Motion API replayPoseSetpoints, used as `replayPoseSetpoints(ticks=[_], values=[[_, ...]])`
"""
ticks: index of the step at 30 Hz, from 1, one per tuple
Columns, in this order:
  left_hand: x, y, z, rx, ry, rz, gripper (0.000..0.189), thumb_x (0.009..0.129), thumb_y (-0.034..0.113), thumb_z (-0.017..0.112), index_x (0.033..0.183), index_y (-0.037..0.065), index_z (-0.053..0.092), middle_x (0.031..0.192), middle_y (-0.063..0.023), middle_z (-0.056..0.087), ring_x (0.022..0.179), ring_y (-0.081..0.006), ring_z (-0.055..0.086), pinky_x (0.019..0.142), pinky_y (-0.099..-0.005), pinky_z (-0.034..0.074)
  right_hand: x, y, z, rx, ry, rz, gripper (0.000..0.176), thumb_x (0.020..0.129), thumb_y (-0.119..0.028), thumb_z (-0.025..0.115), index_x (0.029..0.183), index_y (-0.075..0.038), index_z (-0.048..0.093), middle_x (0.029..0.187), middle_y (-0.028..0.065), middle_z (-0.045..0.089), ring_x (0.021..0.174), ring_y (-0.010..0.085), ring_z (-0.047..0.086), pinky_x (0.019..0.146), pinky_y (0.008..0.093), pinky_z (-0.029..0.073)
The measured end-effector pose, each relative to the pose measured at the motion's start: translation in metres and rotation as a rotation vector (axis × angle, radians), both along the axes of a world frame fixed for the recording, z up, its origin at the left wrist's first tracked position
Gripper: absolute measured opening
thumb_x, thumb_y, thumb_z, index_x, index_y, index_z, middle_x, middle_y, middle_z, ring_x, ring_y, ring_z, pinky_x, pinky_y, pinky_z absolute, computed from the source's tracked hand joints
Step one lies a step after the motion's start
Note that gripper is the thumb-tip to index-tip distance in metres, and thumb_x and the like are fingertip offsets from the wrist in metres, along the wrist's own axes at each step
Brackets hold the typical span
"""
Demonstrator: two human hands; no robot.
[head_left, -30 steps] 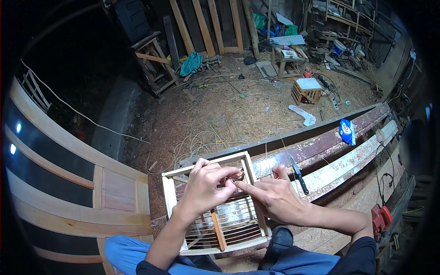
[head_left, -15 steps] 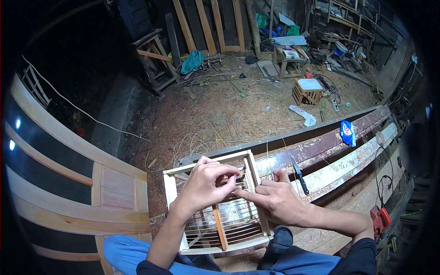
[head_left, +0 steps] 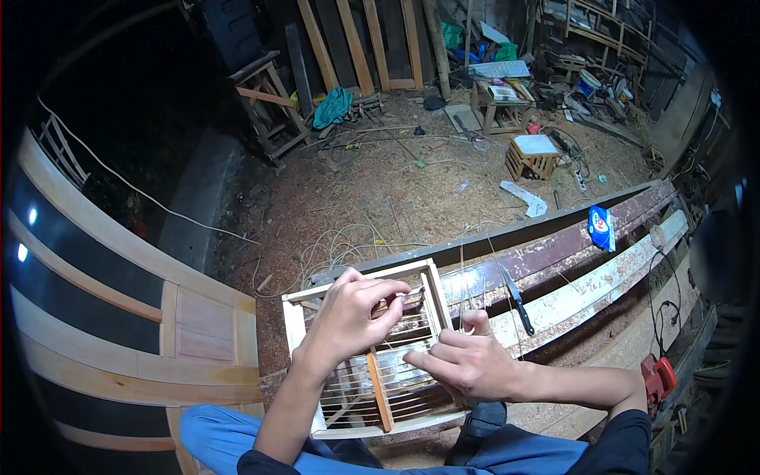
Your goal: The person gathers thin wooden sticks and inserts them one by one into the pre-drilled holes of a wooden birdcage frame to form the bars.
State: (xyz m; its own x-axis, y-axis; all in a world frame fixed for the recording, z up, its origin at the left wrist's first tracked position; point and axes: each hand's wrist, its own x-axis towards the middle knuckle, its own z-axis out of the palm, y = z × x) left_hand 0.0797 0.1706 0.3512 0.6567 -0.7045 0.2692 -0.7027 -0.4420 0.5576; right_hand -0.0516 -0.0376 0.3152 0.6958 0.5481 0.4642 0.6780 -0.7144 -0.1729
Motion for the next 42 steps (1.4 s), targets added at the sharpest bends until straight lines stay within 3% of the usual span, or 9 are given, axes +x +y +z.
replayPoseSetpoints(ticks=[3, 6, 14, 19, 25, 28, 30, 34, 42], values=[[0.003, 0.003, -0.002, 0.012, -0.057, -0.056, 0.016, 0.095, 0.019, 0.076, 0.105, 0.007, 0.081, 0.09, -0.0103, 0.08, 0.078, -0.0212, 0.072, 0.084, -0.0352, 0.045, -0.001, -0.001, 0.006, 0.016, 0.023, 0.002, 0.029, 0.094, -0.023, 0.065, 0.122, -0.019, 0.071, 0.081, -0.0074, 0.057, 0.084, 0.0091, 0.063, 0.093, 0.0431, 0.037], [0.011, 0.009, -0.007, 0.026, -0.064, -0.03, 0.016, 0.095, 0.018, 0.076, 0.106, 0.007, 0.081, 0.086, -0.0063, 0.079, 0.071, -0.0181, 0.066, 0.085, -0.0338, 0.044, -0.011, 0.003, 0.007, 0.017, -0.146, 0.015, 0.011, 0.096, -0.023, 0.066, 0.106, -0.023, 0.07, 0.077, -0.0077, 0.05, 0.073, 0.0067, 0.057, 0.085, 0.0393, 0.039], [0.006, 0.006, -0.007, 0.026, -0.008, -0.083, 0.016, 0.095, 0.02, 0.077, 0.105, 0.008, 0.081, 0.084, -0.0054, 0.076, 0.074, -0.0169, 0.063, 0.089, -0.0329, 0.041, -0.005, -0.026, 0.01, 0.193, -0.122, -0.111, 0.016, 0.092, -0.019, 0.071, 0.106, -0.022, 0.077, 0.066, -0.0077, 0.038, 0.062, 0.0085, 0.048, 0.079, 0.0368, 0.031], [0.004, 0.007, -0.005, 0.0, 0.054, -0.082, 0.017, 0.093, 0.017, 0.077, 0.106, 0.007, 0.08, 0.082, -0.0056, 0.074, 0.075, -0.0176, 0.062, 0.092, -0.0335, 0.041, 0.002, -0.052, -0.01, 0.3, -0.071, -0.286, 0.035, 0.083, 0.003, 0.068, 0.113, -0.015, 0.074, 0.068, -0.0026, 0.053, 0.061, 0.0168, 0.051, 0.078, 0.0397, 0.031], [0.003, 0.006, -0.005, 0.024, 0.016, -0.103, 0.016, 0.085, 0.012, 0.072, 0.098, 0.004, 0.075, 0.082, -0.0072, 0.071, 0.078, -0.0198, 0.066, 0.094, -0.0356, 0.044, 0.007, -0.06, -0.035, 0.619, 0.129, -0.536, 0.022, 0.094, -0.002, 0.063, 0.114, -0.009, 0.071, 0.075, 0.0003, 0.066, 0.063, 0.0168, 0.053, 0.085, 0.0379, 0.035], [0.003, 0.006, -0.006, 0.059, 0.008, -0.109, 0.011, 0.084, 0.01, 0.069, 0.093, 0.003, 0.07, 0.081, -0.0078, 0.07, 0.08, -0.0218, 0.066, 0.094, -0.0364, 0.043, 0.009, -0.067, -0.029, 0.567, 0.287, -0.586, 0.023, 0.093, -0.003, 0.064, 0.115, -0.008, 0.07, 0.08, 0.0023, 0.067, 0.071, 0.0183, 0.056, 0.086, 0.0395, 0.035], [0.002, 0.006, -0.005, 0.07, -0.02, -0.113, 0.01, 0.083, 0.01, 0.069, 0.091, 0.003, 0.068, 0.081, -0.0083, 0.069, 0.08, -0.0227, 0.066, 0.093, -0.0369, 0.043, 0.008, -0.066, -0.032, 0.228, 0.254, -0.448, 0.029, 0.091, -0.004, 0.065, 0.119, -0.009, 0.069, 0.099, 0.0063, 0.068, 0.093, 0.0222, 0.058, 0.092, 0.0436, 0.038], [0.0, 0.004, -0.004, 0.048, -0.043, -0.127, 0.01, 0.085, 0.011, 0.065, 0.085, 0.002, 0.06, 0.078, -0.0117, 0.065, 0.08, -0.0276, 0.065, 0.09, -0.0391, 0.042, 0.007, -0.049, -0.026, 0.144, 0.181, -0.342, 0.048, 0.083, -0.001, 0.068, 0.129, -0.013, 0.068, 0.122, 0.0094, 0.063, 0.112, 0.0291, 0.059, 0.098, 0.0473, 0.039], [-0.001, 0.006, -0.005, 0.042, -0.018, -0.108, 0.009, 0.083, 0.008, 0.066, 0.088, 0.001, 0.062, 0.079, -0.0113, 0.067, 0.079, -0.0262, 0.063, 0.092, -0.0388, 0.043, 0.014, -0.046, -0.008, 0.147, 0.129, -0.346, 0.047, 0.08, 0.004, 0.067, 0.125, -0.011, 0.069, 0.108, 0.0095, 0.065, 0.098, 0.0286, 0.061, 0.089, 0.0431, 0.043]])
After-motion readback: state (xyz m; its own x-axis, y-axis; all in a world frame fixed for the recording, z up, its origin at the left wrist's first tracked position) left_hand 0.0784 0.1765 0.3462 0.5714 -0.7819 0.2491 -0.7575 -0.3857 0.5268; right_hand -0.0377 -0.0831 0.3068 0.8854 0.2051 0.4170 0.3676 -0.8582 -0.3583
